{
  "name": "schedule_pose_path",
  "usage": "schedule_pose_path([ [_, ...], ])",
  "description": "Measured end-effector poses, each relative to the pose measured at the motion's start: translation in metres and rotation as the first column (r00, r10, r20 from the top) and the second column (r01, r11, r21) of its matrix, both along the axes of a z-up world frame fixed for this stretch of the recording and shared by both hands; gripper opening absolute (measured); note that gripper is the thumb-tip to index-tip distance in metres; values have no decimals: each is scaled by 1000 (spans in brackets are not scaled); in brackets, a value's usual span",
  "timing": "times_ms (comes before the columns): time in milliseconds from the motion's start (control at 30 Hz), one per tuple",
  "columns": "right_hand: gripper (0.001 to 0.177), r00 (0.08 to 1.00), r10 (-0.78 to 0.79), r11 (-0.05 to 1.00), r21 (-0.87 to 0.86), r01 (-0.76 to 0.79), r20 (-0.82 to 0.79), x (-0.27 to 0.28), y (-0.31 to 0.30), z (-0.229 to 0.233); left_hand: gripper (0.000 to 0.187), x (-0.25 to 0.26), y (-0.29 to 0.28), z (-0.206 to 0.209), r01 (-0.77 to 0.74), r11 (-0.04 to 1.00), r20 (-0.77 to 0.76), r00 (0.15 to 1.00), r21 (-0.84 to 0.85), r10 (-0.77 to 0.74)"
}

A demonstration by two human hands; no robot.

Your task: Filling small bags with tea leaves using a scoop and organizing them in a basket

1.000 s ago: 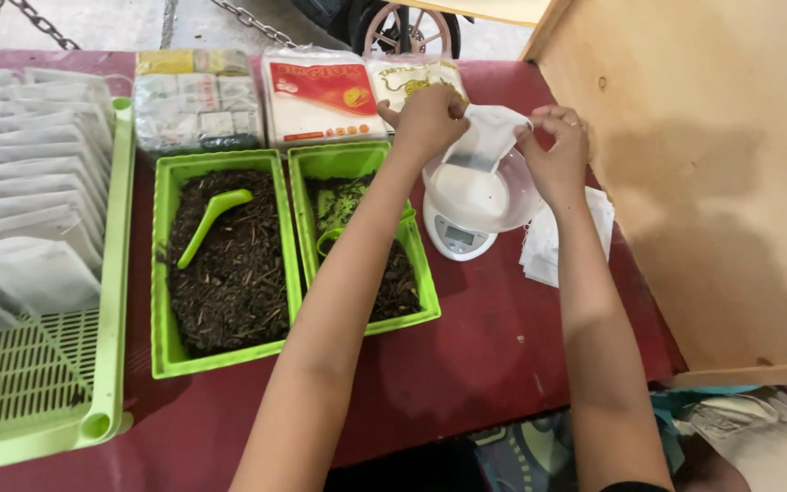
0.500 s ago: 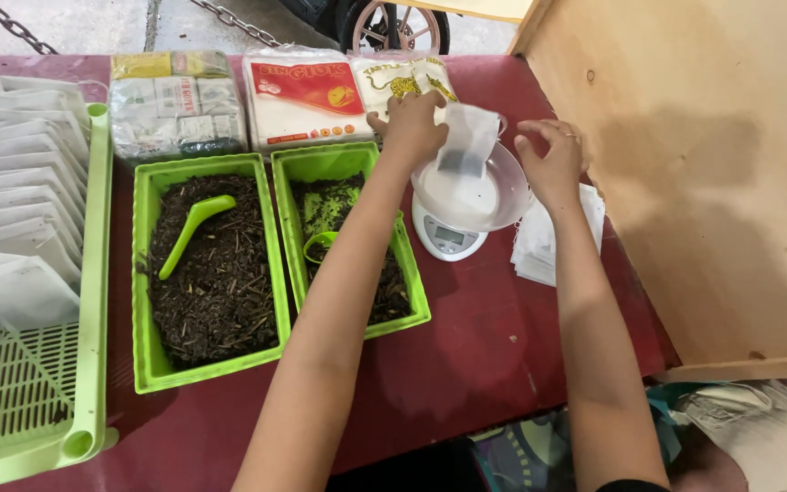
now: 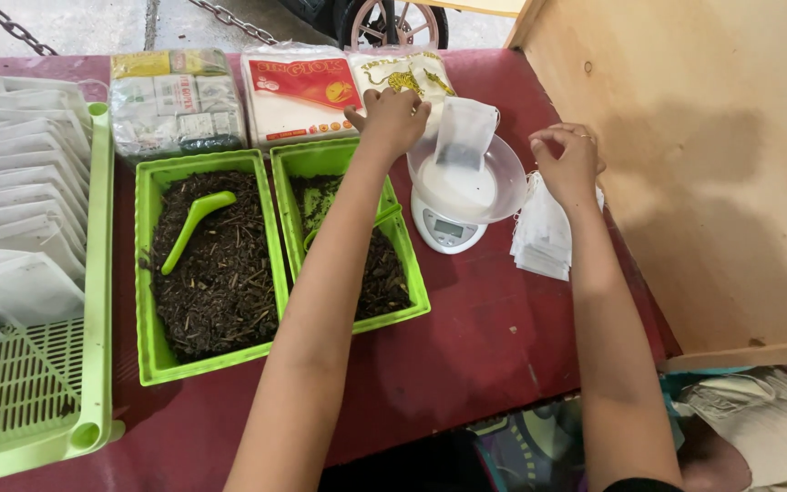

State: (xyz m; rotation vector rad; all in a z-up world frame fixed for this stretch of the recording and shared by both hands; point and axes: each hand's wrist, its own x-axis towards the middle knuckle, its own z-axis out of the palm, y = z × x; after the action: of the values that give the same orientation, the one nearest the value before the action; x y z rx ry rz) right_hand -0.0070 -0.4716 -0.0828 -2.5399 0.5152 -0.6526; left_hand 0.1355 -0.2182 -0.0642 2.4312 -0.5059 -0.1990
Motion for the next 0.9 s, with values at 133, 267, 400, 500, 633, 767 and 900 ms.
schedule_pose_path([
  [133, 14, 1000, 11, 1000, -29, -11, -5, 0, -3, -5, 40, 4, -2, -7, -7, 1000, 28, 1000, 11, 7],
  [267, 14, 999, 36, 998, -59, -37, -7, 5, -6, -11, 42, 2, -4, -7, 16, 999, 7, 1000, 45, -16],
  [400, 23, 994, 108, 989, -101, -110, -29, 18, -13, -22, 50, -6, -10, 2, 54, 992, -56, 997, 118, -48],
  [500, 41, 976, 62, 990, -114, -87, -210, 21, 7, -11, 55, -8, -18, 1, 84, 977, -38, 996, 197, -79],
  [633, 47, 966, 190, 961, -167, -219, -176, 12, 21, -6, 52, 3, -34, -31, 103, 982, 107, 987, 160, -121],
  [767, 51, 950, 194, 961, -150, -234, -243, 26, 20, -8, 56, 7, -45, -37, 121, 970, 102, 984, 209, -145],
  [900, 51, 934, 230, 951, -140, -276, -275, 28, 23, -6, 58, 7, -46, -34, 145, 967, 46, 986, 208, -158],
])
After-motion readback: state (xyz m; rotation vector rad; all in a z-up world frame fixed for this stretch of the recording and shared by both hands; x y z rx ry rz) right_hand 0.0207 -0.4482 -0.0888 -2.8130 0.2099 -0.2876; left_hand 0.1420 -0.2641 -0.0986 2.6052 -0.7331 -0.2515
